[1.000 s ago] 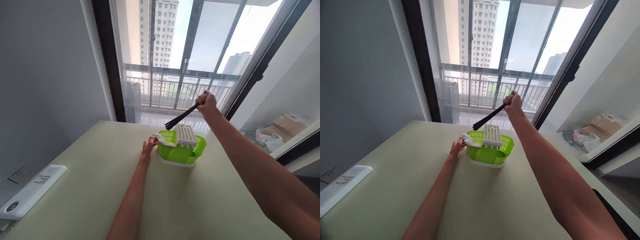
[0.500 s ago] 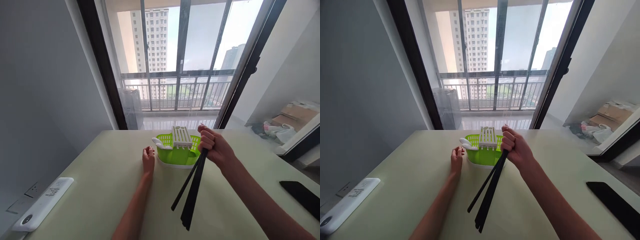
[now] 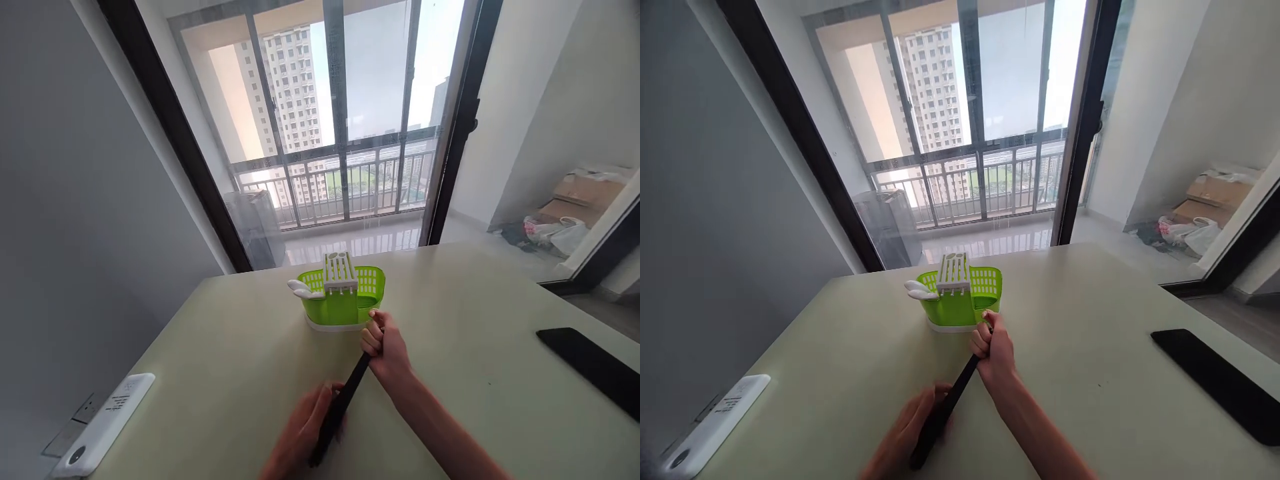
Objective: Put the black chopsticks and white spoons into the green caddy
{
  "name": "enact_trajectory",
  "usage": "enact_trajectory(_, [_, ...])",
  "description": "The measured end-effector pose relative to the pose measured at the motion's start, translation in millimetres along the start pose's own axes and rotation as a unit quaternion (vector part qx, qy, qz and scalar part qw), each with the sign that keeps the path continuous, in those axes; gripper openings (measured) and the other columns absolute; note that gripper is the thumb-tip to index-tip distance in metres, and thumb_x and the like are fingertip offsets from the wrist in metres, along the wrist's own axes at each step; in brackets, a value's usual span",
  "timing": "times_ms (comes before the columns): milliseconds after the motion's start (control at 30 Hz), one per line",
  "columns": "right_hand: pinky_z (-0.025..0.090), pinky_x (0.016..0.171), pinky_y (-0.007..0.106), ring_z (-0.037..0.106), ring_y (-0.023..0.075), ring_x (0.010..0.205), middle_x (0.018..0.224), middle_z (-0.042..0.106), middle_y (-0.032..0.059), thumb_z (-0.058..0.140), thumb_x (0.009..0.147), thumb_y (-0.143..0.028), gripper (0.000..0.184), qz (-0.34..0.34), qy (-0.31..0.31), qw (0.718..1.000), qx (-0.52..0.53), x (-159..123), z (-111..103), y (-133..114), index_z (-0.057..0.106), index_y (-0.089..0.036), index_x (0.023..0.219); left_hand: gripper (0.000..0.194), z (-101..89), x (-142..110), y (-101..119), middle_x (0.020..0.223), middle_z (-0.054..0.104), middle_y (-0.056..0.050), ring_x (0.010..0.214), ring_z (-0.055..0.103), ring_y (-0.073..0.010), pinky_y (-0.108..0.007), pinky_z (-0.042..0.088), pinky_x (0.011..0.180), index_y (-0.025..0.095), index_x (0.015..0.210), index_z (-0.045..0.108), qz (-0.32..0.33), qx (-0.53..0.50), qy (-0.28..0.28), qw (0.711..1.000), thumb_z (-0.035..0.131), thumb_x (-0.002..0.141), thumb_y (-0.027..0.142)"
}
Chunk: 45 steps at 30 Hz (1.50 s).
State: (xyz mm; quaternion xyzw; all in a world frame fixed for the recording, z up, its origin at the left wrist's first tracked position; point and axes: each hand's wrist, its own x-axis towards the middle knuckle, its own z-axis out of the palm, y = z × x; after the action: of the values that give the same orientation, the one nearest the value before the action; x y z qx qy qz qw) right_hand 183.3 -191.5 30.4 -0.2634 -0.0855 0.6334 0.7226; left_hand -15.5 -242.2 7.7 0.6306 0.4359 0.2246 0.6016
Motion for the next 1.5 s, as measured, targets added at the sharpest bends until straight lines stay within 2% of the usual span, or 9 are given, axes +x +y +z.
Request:
enact_trajectory(100, [0.015, 0.031, 0.019, 0.004, 0.0071, 0.039, 0.045, 0.015, -0.0152, 0.061, 0.075, -0.030, 0.022, -0.032, 0.020, 0.999, 0.010, 0.1, 2.4, 2.1, 0.041, -0.026, 0.069, 0.049, 1.7, -3.7, 7.2, 0.091, 0.072, -0.005, 0.082, 0.063, -0.0238, -0.031, 0.047, 0.074, 0.026, 0.108, 0.072, 0.027, 0.149, 0.034, 0.988, 0.059, 0.085, 0.068])
enact_trajectory(333, [0.030, 0.036, 0.018, 0.027, 0.0050, 0.038, 0.046, 0.031, -0.0125, 0.066, 0.076, -0.031, 0.021, -0.029, 0.012, 0.999, 0.035, -15.0, -8.3, -0.6, 0.049, -0.022, 0.069, 0.042, 14.5, -7.4, 15.2, 0.090, 0.070, -0.004, 0.083, 0.063, -0.0206, -0.027, 0.045, 0.075, 0.017, 0.099, 0.069, 0.060, 0.258, 0.035, 0.964, 0.046, 0.099, 0.053])
enact_trajectory(433, [0.055, 0.063, 0.025, 0.062, 0.0123, 0.064, 0.069, 0.064, -0.0041, 0.068, 0.077, -0.036, 0.019, -0.033, 0.046, 0.998, -0.027, -25.2, -25.1, 2.8, 0.059, -0.021, 0.085, 0.039, 18.2, -10.8, 12.7, 0.090, 0.072, -0.004, 0.082, 0.065, -0.0221, -0.028, 0.046, 0.074, 0.019, 0.107, 0.069, 0.072, 0.253, 0.064, 0.963, 0.044, 0.100, 0.049])
enact_trajectory(500, [0.057, 0.084, 0.030, 0.070, 0.0177, 0.089, 0.092, 0.074, 0.0015, 0.072, 0.076, -0.038, 0.029, -0.031, 0.079, 0.994, -0.073, -33.7, -39.5, 4.3, 0.060, -0.021, 0.097, 0.037, 19.0, -12.0, 10.8, 0.095, 0.074, -0.005, 0.085, 0.067, -0.0236, -0.030, 0.047, 0.076, 0.021, 0.112, 0.069, 0.080, 0.236, 0.083, 0.965, 0.045, 0.100, 0.048])
enact_trajectory(700, [0.053, 0.100, 0.041, 0.068, 0.0247, 0.111, 0.112, 0.074, 0.0076, 0.065, 0.082, -0.058, 0.050, -0.083, 0.095, 0.985, -0.116, -63.8, -82.0, -2.3, 0.057, -0.022, 0.116, 0.034, 16.2, -15.6, 4.5, 0.090, 0.074, -0.005, 0.082, 0.068, -0.0244, -0.031, 0.049, 0.076, 0.023, 0.109, 0.071, 0.082, 0.206, 0.098, 0.970, 0.051, 0.097, 0.048])
enact_trajectory(867, [0.055, 0.098, 0.040, 0.069, 0.0257, 0.104, 0.106, 0.073, 0.0077, 0.076, 0.076, -0.057, 0.054, -0.094, 0.090, 0.967, -0.220, -81.9, -105.0, -1.2, 0.058, -0.021, 0.111, 0.038, 8.1, -32.6, -3.5, 0.084, 0.072, -0.003, 0.079, 0.066, -0.0233, -0.029, 0.051, 0.074, 0.022, 0.107, 0.070, 0.064, 0.171, 0.200, 0.963, 0.054, 0.092, 0.053])
enact_trajectory(1100, [0.054, 0.077, 0.031, 0.067, 0.0214, 0.080, 0.082, 0.070, 0.0055, 0.057, 0.091, -0.059, 0.038, -0.162, -0.068, 0.869, -0.463, -95.9, -102.4, 2.7, 0.063, -0.021, 0.093, 0.057, -30.7, -56.9, -7.9, 0.065, 0.055, 0.002, 0.059, 0.052, -0.0191, -0.027, 0.043, 0.056, 0.018, 0.113, 0.067, 0.016, 0.115, 0.302, 0.946, 0.059, 0.084, 0.066])
enact_trajectory(1267, [0.051, 0.073, 0.027, 0.064, 0.0189, 0.077, 0.083, 0.068, 0.0046, 0.050, 0.097, -0.054, 0.035, -0.149, -0.112, 0.834, -0.519, -101.4, -99.0, 3.4, 0.062, -0.021, 0.092, 0.070, -63.8, -69.3, -4.7, 0.067, 0.055, 0.003, 0.054, 0.051, -0.0165, -0.025, 0.043, 0.051, 0.018, 0.116, 0.065, 0.000, 0.035, 0.392, 0.919, 0.067, 0.072, 0.072])
enact_trajectory(1500, [0.049, 0.073, 0.026, 0.065, 0.0184, 0.077, 0.084, 0.068, 0.0037, 0.051, 0.096, -0.048, 0.029, -0.152, -0.138, 0.791, -0.577, -107.0, -106.0, 10.0, 0.062, -0.021, 0.097, 0.067, -64.0, -74.1, -11.9, 0.065, 0.046, 0.007, 0.050, 0.042, -0.0105, -0.019, 0.036, 0.043, 0.020, 0.118, 0.062, 0.022, -0.074, 0.417, 0.906, 0.072, 0.070, 0.067])
